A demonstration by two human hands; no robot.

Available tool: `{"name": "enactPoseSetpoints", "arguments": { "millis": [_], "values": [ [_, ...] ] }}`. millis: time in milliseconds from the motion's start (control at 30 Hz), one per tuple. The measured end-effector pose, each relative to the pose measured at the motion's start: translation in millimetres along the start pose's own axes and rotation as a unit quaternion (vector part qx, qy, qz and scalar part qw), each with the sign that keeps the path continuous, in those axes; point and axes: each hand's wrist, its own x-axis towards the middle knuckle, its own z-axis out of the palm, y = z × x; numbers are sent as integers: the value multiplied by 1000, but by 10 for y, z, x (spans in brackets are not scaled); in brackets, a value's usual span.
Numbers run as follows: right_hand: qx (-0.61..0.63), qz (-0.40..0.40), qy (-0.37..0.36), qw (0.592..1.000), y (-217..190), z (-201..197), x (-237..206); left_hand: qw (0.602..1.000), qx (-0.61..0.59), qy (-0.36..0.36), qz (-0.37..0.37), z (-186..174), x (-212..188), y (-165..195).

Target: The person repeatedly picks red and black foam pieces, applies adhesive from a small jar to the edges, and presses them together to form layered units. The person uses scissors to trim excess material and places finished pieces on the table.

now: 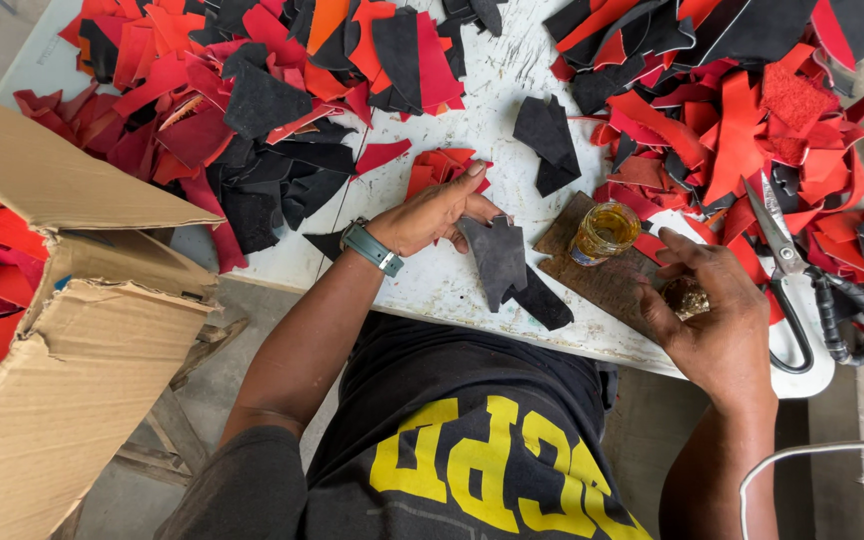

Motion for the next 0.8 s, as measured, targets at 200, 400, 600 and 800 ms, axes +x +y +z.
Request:
{"name": "enactPoseSetpoints", "arguments": {
  "millis": [200, 400, 600, 800],
  "values": [
    [3, 1, -4, 1000, 2, -3, 2, 999, -35, -26, 11, 121, -62, -9],
    [6, 13, -7, 1000, 2, 6, 0, 997, -56, -35, 34, 208, -104, -40],
    [-3, -10, 1, 1000, -66, -10, 34, 994, -85, -27, 56, 273, -125, -74],
    [-108, -17, 0, 994, 104, -161, -11, 986, 23, 60, 151, 502, -245, -120]
  ]
}}
